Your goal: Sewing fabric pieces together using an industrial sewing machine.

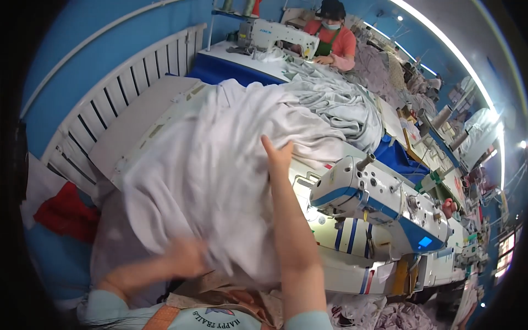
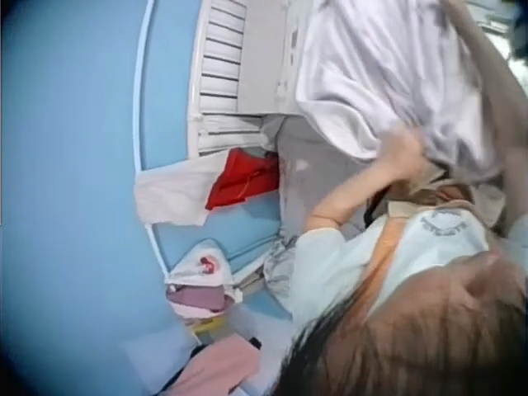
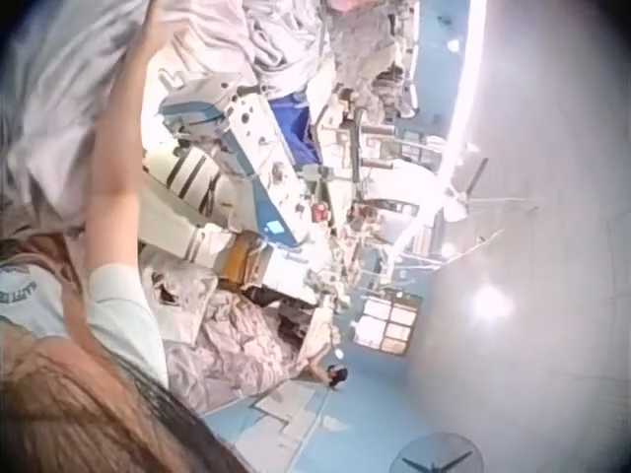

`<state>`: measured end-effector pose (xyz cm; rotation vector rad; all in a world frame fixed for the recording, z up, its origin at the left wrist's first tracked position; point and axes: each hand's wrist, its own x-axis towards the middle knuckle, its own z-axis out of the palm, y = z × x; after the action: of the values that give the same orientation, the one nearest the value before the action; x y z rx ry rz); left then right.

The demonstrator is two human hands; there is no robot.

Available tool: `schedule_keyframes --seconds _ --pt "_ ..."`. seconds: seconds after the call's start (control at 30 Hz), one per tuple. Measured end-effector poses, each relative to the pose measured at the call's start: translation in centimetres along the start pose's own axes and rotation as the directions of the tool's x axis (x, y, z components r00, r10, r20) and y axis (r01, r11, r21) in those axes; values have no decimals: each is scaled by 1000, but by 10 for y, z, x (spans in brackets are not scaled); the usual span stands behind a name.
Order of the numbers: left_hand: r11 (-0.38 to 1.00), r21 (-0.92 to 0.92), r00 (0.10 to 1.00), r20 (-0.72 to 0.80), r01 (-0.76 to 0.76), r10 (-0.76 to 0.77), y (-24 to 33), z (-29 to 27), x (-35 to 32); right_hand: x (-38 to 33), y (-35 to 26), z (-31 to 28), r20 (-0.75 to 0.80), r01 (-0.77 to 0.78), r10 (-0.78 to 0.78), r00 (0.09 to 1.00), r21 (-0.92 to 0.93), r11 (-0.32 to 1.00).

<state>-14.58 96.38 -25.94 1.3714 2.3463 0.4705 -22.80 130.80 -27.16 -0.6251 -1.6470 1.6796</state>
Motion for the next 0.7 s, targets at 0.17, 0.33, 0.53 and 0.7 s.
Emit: schedule_keyframes --seconds 0.17,0.33,0.53,0.7 --pt "761 -513 706 360 -397 610 21 -27 -57 -76 23 116 541 405 -4 841 -626 666" --pt "879 -292 671 -740 -377 41 -118 -130 -5 -307 -12 119 958 596 -228 -172 286 751" --pt "985 -74 939 -301 153 -169 -126 -19 30 -266 -145 24 940 464 -251 230 120 877" --pt "985 -143 966 -229 93 -124 -106 44 -10 -206 -103 15 467 -105 214 858 -248 963"
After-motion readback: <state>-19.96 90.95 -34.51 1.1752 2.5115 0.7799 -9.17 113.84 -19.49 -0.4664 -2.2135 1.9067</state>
